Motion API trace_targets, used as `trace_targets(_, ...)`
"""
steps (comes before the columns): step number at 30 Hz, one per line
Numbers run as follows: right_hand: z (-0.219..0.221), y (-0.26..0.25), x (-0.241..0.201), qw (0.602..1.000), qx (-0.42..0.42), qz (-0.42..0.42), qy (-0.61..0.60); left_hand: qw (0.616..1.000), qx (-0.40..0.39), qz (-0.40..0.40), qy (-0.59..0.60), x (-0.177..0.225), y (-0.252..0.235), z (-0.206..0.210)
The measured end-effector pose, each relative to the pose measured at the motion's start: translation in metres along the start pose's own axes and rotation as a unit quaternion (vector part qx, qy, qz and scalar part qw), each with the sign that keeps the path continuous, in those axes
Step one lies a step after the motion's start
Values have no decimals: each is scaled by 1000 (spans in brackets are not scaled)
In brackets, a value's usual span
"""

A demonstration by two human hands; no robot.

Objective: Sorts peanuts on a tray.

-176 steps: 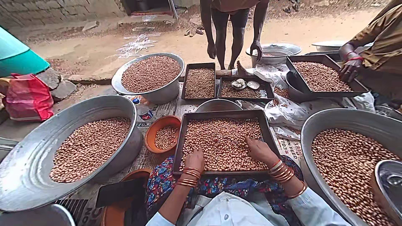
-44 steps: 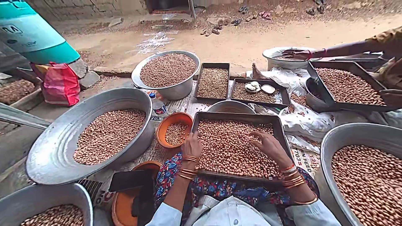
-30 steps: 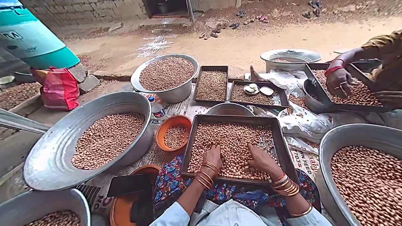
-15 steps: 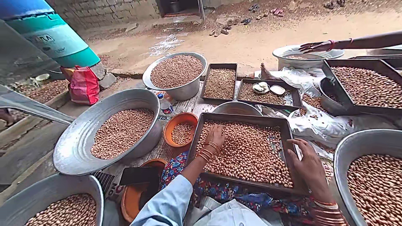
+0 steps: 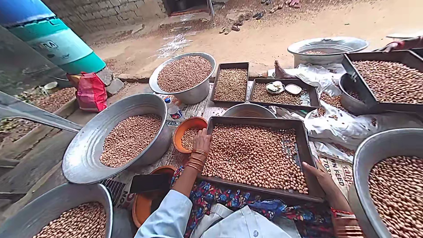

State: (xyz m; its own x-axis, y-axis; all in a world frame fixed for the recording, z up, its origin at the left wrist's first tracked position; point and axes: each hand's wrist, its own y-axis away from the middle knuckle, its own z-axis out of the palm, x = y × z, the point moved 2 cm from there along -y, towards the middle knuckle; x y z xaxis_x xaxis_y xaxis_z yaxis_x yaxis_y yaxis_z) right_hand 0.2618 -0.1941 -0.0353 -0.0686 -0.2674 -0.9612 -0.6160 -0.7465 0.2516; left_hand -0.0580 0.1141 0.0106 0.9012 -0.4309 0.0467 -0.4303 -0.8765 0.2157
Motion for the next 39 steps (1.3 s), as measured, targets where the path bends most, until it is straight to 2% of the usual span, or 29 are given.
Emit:
trace_targets(3,2,0,0,1000,-15,-5,-24,1000,4,7,-17,2,4,-3)
trace_targets(5,-5,3,2,999,-15,0,-50,999,31,21,18,2,9,-5)
trace_targets(8,-5,9,-2,996,-25,32,-81,978,184,-11,99,-26,9,-23)
trace_targets(10,1,12,-5,994,-14,60,-94,969,211,-53,115,-31,17,-39)
trace_targets(12,4,10,-5,993,-6,70,-97,980,150,-37,125,-15,17,-41)
trace_targets(13,5,7,-3,992,-10,70,-102,986,95,-14,137,-7,11,-36)
trace_targets(15,7,2,-3,991,-9,66,-118,989,-19,27,142,14,-8,-19)
trace_targets(17,3,7,-2,991,-10,70,-118,988,-82,36,123,46,-21,1)
trace_targets(24,2,7,-1,992,-9,62,-111,983,-95,98,120,174,-10,20)
trace_targets(29,2,7,-2,991,-2,77,-113,959,-132,228,100,230,25,30)
trace_targets(31,0,8,-2,992,-8,75,-106,936,-130,315,90,228,45,41)
trace_targets(34,-1,8,-3,995,-13,58,-82,903,-128,406,52,197,63,49)
trace_targets(36,-2,7,-1,995,-17,60,-74,904,-128,407,24,161,66,50)
trace_targets(39,-1,4,2,995,-14,62,-78,930,-97,355,-6,97,55,52)
